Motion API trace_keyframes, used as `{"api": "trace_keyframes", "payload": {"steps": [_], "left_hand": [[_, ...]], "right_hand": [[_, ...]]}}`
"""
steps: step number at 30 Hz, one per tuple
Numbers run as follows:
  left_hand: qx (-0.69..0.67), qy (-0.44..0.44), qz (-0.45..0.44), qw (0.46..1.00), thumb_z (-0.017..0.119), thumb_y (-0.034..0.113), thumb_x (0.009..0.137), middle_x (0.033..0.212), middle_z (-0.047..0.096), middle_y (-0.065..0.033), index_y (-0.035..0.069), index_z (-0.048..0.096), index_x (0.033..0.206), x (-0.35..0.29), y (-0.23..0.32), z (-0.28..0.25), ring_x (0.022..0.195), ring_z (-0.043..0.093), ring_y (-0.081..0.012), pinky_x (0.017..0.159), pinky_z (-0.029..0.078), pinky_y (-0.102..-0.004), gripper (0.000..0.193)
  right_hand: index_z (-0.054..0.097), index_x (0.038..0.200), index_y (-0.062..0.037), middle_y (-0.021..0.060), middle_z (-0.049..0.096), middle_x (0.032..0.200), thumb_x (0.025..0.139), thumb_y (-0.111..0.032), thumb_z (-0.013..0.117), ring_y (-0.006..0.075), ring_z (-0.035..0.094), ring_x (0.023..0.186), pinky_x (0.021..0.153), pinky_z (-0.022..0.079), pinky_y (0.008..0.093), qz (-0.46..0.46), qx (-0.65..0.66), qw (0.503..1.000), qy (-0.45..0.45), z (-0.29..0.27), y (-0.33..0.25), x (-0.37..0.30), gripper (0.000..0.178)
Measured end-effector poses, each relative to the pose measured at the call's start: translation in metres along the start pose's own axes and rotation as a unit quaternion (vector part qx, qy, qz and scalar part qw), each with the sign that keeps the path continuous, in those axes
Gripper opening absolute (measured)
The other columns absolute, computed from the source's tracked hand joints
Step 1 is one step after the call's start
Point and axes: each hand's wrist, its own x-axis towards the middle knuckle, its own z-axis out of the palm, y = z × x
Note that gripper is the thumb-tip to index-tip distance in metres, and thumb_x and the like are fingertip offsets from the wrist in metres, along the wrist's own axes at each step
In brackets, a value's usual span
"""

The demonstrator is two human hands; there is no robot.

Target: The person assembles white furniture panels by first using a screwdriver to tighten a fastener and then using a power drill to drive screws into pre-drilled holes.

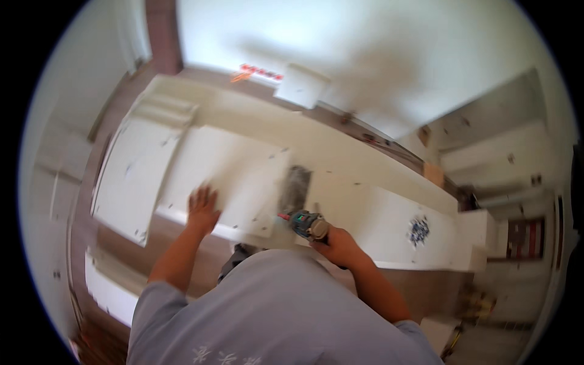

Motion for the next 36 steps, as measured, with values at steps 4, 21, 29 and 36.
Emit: {"api": "trace_keyframes", "payload": {"steps": [4,21,29,36], "left_hand": [[-0.066,0.107,-0.042,0.991,0.063,0.028,0.095,0.169,0.027,-0.0204,0.008,0.039,0.158,-0.015,0.02,0.016,0.157,0.022,-0.0393,0.127,0.016,-0.0554,0.07],[-0.179,0.23,-0.126,0.948,0.057,0.007,0.091,0.133,0.06,-0.02,-0.005,0.06,0.131,-0.154,0.108,0.107,0.112,0.06,-0.0333,0.097,0.05,-0.0436,0.042],[-0.219,0.24,-0.052,0.944,0.059,0.009,0.096,0.13,0.064,-0.0135,0.001,0.068,0.12,-0.148,0.174,0.111,0.103,0.066,-0.0249,0.082,0.056,-0.0356,0.027],[-0.224,0.174,-0.069,0.956,0.061,0.009,0.094,0.112,0.072,-0.0136,0.002,0.073,0.112,-0.154,0.192,0.105,0.096,0.071,-0.0245,0.083,0.057,-0.0356,0.022]], "right_hand": [[0.059,0.129,-0.0049,0.0201,0.07,0.119,0.083,-0.021,0.073,0.041,0.066,0.11,0.093,0.053,0.047,0.005,0.023,0.992,0.122,-0.018,0.07,-0.034,0.05],[0.064,0.127,-0.0105,0.0105,0.064,0.131,0.08,-0.016,0.077,0.0341,0.063,0.116,0.097,0.05,0.0467,-0.051,-0.002,0.961,0.273,0.005,0.364,-0.084,0.049],[0.066,0.13,-0.0121,0.0125,0.061,0.131,0.081,-0.022,0.085,0.0328,0.061,0.12,0.099,0.053,0.0445,0.248,0.017,0.825,0.508,-0.09,0.513,-0.139,0.053],[0.067,0.13,-0.0181,0.0125,0.06,0.128,0.084,-0.021,0.082,0.0342,0.063,0.117,0.097,0.054,0.0441,0.22,-0.004,0.873,0.435,-0.083,0.57,-0.138,0.048]]}}
